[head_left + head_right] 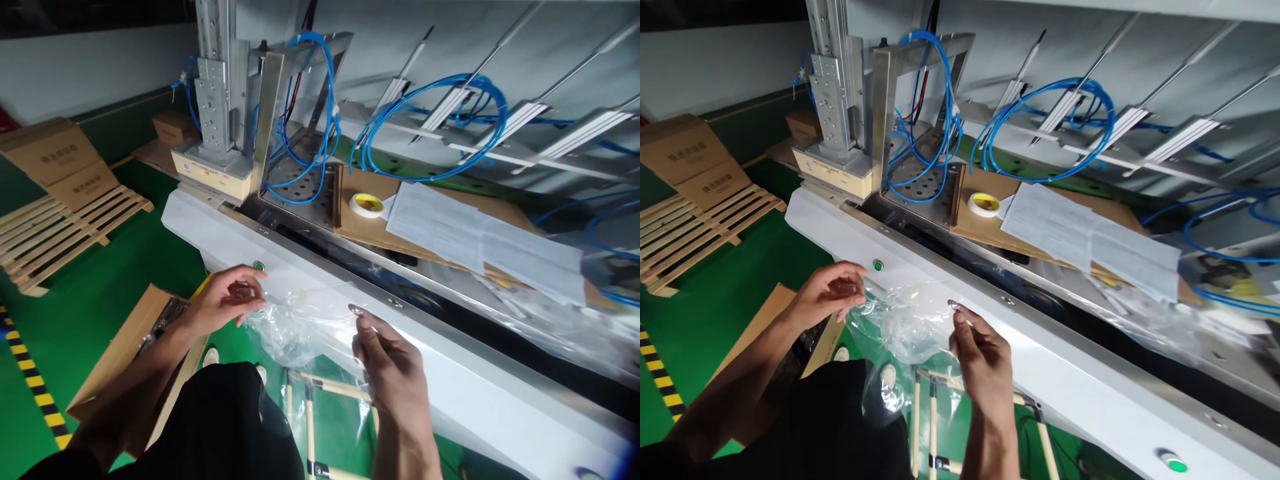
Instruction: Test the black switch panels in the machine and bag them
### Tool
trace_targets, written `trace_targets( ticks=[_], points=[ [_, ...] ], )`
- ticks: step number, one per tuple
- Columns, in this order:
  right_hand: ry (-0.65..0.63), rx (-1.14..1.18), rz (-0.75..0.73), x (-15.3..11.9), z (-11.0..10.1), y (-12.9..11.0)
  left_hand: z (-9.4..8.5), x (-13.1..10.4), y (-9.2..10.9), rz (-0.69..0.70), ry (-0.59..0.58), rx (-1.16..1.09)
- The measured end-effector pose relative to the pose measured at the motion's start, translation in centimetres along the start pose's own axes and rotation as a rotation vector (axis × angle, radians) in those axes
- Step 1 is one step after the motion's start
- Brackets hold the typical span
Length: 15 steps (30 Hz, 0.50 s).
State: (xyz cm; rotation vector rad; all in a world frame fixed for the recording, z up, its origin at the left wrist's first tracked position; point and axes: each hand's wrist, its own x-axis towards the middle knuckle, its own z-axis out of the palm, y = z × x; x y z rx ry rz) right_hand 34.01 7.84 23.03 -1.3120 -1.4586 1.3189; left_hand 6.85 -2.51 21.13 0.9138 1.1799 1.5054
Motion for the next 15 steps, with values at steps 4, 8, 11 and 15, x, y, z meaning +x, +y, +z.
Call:
trace_targets(
  ticks=[4, 8, 11, 15],
  points=[
    [0.082, 0.152, -0.024, 0.0, 0.8, 0.2, 0.6, 0.8, -2.5, -0.103, 0.063, -0.261],
    [0.096, 0.218, -0.054, -0.2, 1.9, 0.8, 3.4, 1.5, -5.2, -0.245, 0.203, -0.370],
    [0.090, 0.083, -0.069, -0.6, 2.0, 1.0, 5.0, 1.7, -5.2, -0.182, 0.409, -0.406],
    [0.041, -0.111, -0.083, -1.1, 1.1, 0.7, 4.4, 1.6, -3.0, -0.091, 0.425, -0.257]
  ],
)
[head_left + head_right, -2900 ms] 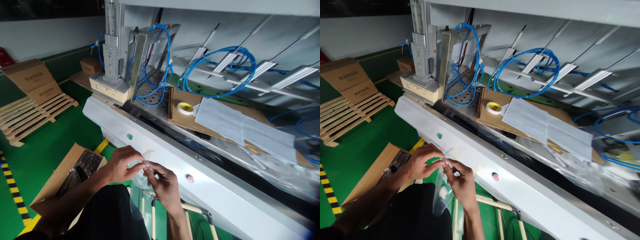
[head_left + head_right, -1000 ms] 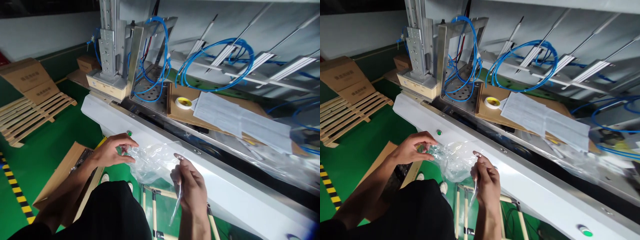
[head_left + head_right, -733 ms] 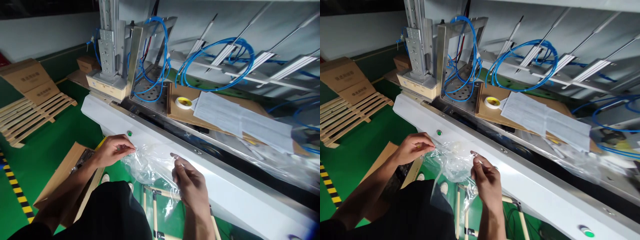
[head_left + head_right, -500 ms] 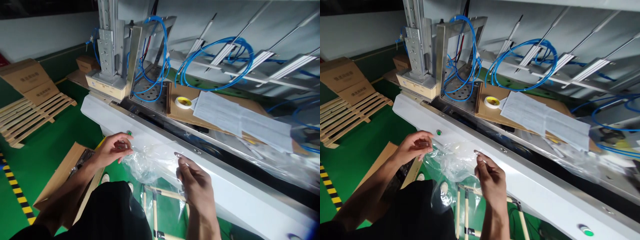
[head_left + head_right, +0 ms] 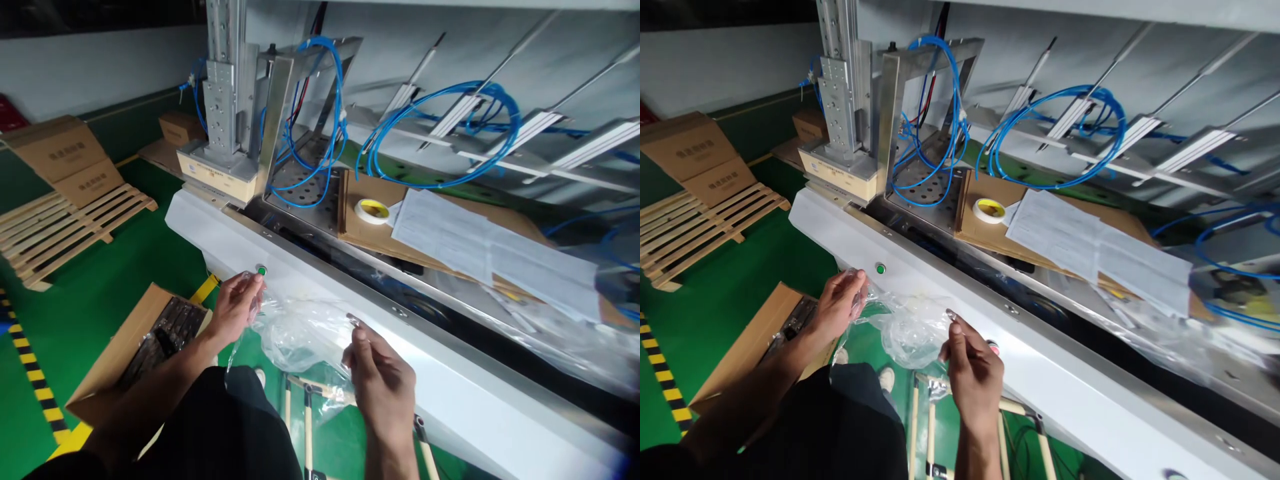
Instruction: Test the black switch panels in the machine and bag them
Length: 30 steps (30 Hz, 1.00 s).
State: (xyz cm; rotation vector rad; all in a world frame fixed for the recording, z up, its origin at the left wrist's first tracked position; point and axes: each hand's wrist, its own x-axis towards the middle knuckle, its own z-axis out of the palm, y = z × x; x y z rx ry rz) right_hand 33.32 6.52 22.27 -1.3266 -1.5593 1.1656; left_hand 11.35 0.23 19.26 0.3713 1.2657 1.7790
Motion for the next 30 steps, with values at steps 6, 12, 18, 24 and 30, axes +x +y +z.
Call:
trace_targets(
  ticks=[6, 12, 18, 24, 30],
  points=[
    [0.021, 0.004, -0.045, -0.2, -0.8, -0.4, -0.8, 0.3, 3.5, 0.063, -0.168, 0.108],
    [0.034, 0.150, 0.049, 0.1, 0.1, -0.1, -0.2, 0.0, 4.2, 0.023, -0.090, 0.037],
    [0.007, 0.252, 0.142, 0.3, 1.6, 1.1, -1.5, 0.1, 4.8, -0.020, -0.290, -0.023],
    [-0.006, 0.356, 0.205, 0.4, 1.4, 2.0, -2.3, -0.7, 5.5, -0.010, -0.311, 0.085],
    [-0.075, 0.315, 0.286, 1.6, -0.4, 3.1, -1.5, -2.0, 6.4, -0.056, -0.292, 0.110]
  ],
)
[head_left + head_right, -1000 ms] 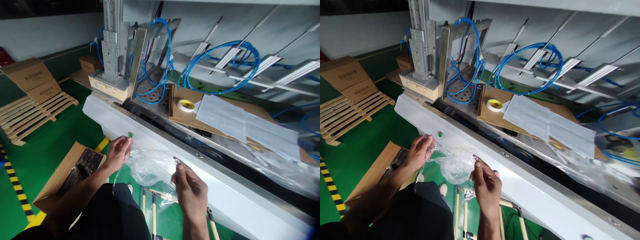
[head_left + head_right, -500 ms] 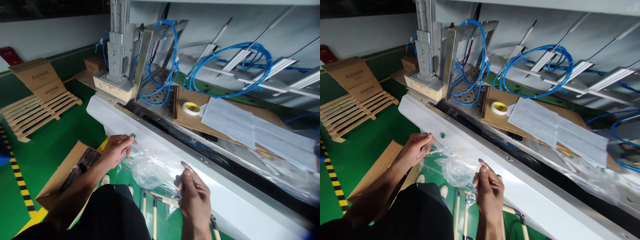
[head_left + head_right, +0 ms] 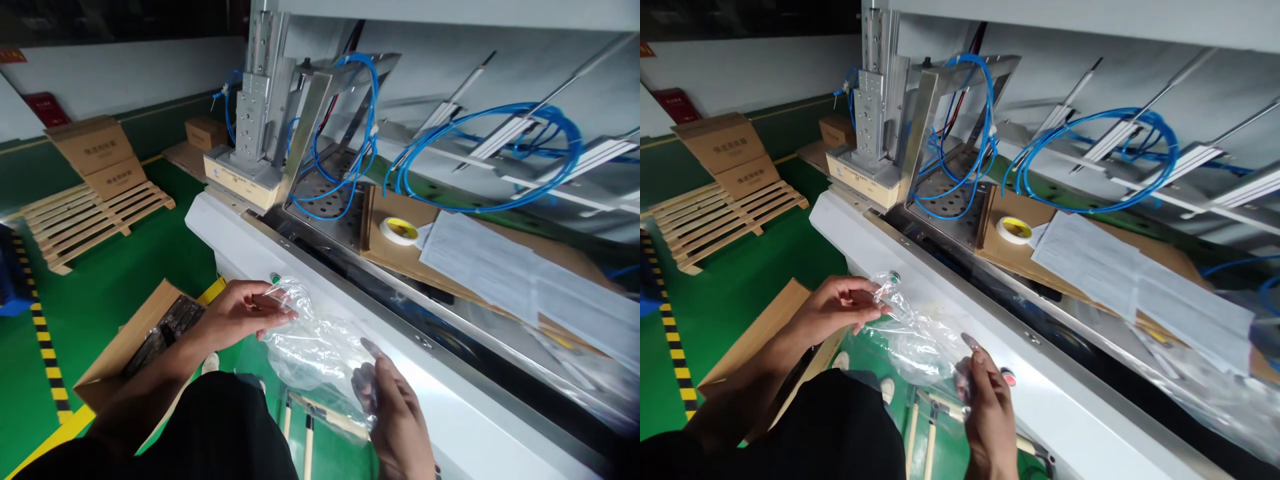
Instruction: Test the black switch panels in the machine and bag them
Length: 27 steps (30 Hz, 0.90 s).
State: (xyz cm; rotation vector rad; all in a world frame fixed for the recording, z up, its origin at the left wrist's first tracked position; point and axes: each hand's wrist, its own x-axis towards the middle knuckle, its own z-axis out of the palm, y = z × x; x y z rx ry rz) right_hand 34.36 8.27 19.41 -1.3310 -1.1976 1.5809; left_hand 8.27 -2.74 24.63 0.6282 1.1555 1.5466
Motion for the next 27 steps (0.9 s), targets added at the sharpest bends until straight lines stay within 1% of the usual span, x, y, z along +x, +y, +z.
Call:
trace_targets(
  ticks=[1, 2, 3, 4, 6, 7, 8, 9, 11, 12, 13, 15, 17, 19, 21, 24, 27],
  points=[
    [-0.048, -0.014, -0.006, 0.3, -0.6, -0.1, 0.0, -0.1, 0.1, -0.008, -0.001, 0.010],
    [-0.065, -0.020, -0.026, 0.4, -1.2, -0.3, 0.0, -0.1, 0.3, -0.012, 0.006, 0.022],
    [-0.035, -0.031, -0.063, 0.5, -1.7, -0.6, -0.1, -0.1, 0.3, -0.008, 0.018, 0.036],
    [0.047, -0.053, -0.118, 0.4, -2.0, -0.9, -0.2, -0.2, 0.4, 0.000, 0.029, 0.051],
    [0.295, -0.133, -0.282, -0.5, -1.6, -1.7, -0.3, -0.4, 0.3, 0.015, 0.029, 0.090],
    [0.379, -0.192, -0.379, -1.3, -0.8, -2.2, -0.2, -0.6, 0.2, 0.021, 0.013, 0.119],
    [0.395, -0.256, -0.481, -2.2, 0.2, -2.7, -0.1, -0.8, 0.1, 0.031, -0.008, 0.156],
    [0.333, -0.319, -0.573, -3.2, 1.6, -3.1, 0.1, -1.0, 0.0, 0.050, -0.028, 0.202],
    [0.064, -0.430, -0.726, -4.8, 4.6, -3.9, 0.7, -1.5, -0.4, 0.112, -0.058, 0.319],
    [-0.028, -0.475, -0.764, -5.3, 6.1, -4.2, 1.0, -1.8, -0.6, 0.152, -0.067, 0.383],
    [-0.075, -0.504, -0.787, -5.6, 7.3, -4.5, 1.2, -2.0, -0.7, 0.195, -0.071, 0.443],
    [-0.083, -0.545, -0.798, -5.6, 9.0, -4.8, 1.6, -2.3, -1.1, 0.263, -0.067, 0.539],
    [-0.069, -0.568, -0.821, -5.3, 9.5, -4.9, 1.9, -2.4, -1.4, 0.322, -0.052, 0.616],
    [-0.082, -0.585, -0.854, -4.9, 9.4, -4.7, 1.9, -2.4, -1.5, 0.377, -0.034, 0.700],
    [-0.088, -0.586, -0.852, -4.7, 9.0, -4.5, 1.9, -2.3, -1.6, 0.438, -0.021, 0.780],
    [-0.081, -0.571, -0.764, -4.5, 8.6, -4.4, 1.6, -1.9, -1.8, 0.542, -0.015, 0.823],
    [-0.123, -0.564, -0.674, -4.4, 8.4, -4.5, 1.2, -1.4, -2.3, 0.706, 0.042, 0.876]
  ],
)
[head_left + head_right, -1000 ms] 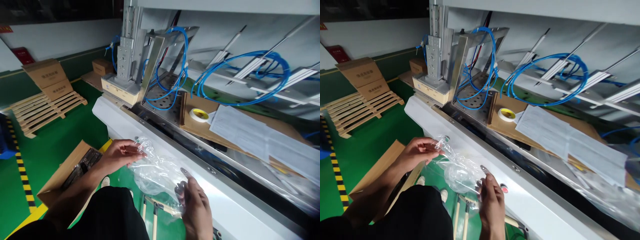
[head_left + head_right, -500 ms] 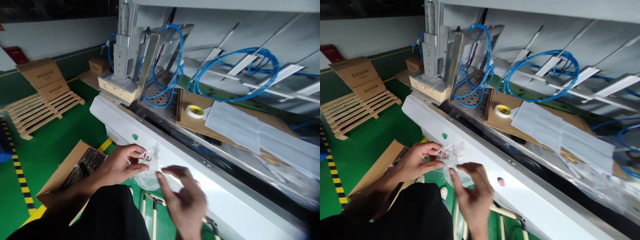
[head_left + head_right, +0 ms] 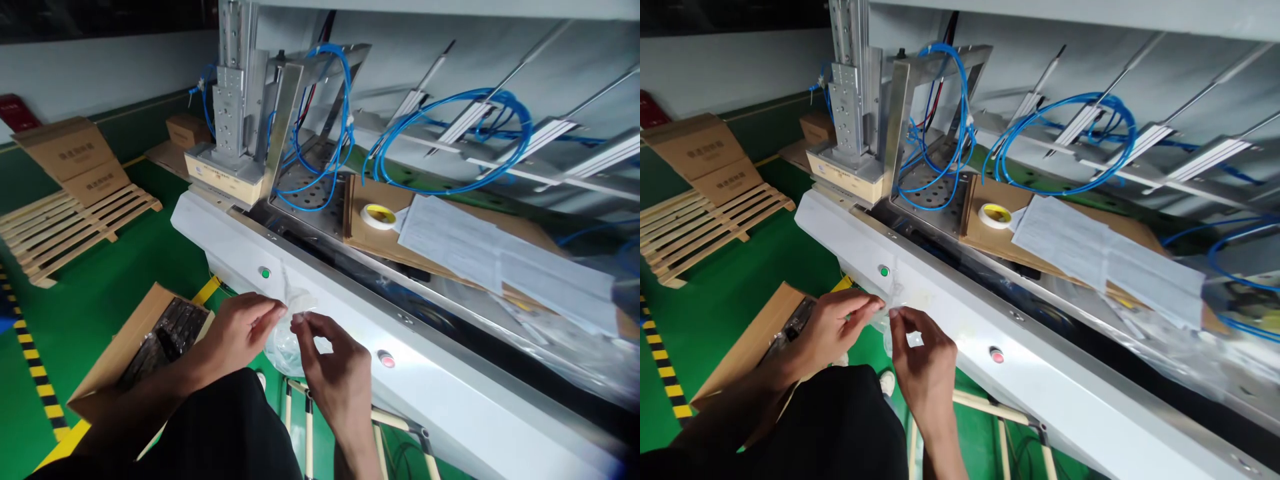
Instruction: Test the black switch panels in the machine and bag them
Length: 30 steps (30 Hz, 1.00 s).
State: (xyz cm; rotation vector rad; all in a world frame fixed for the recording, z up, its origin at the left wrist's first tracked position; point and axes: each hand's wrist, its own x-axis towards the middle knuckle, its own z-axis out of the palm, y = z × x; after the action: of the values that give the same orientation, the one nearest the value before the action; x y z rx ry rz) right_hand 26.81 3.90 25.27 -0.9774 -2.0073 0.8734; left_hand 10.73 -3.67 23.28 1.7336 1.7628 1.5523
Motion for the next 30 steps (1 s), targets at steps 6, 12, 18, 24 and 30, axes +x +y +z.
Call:
trace_targets(
  ticks=[6, 12, 18, 24, 30],
  points=[
    [0.005, 0.044, 0.100, 0.3, -0.2, 0.2, 0.9, -0.2, -1.1, 0.195, -0.007, 0.117],
    [-0.065, 0.034, 0.136, 0.4, -0.6, 1.3, 1.1, -0.5, -2.0, 0.147, 0.083, 0.165],
    [-0.086, 0.028, 0.185, 0.4, -0.7, 1.0, 2.3, -0.3, -1.8, 0.206, -0.009, 0.203],
    [-0.268, 0.092, 0.221, 0.2, -1.4, 1.8, 2.2, -0.7, -2.3, -0.109, 0.013, -0.029],
    [-0.301, 0.053, 0.316, 0.5, -2.1, 1.8, 1.1, -0.1, -3.3, -0.148, -0.157, -0.077]
  ],
)
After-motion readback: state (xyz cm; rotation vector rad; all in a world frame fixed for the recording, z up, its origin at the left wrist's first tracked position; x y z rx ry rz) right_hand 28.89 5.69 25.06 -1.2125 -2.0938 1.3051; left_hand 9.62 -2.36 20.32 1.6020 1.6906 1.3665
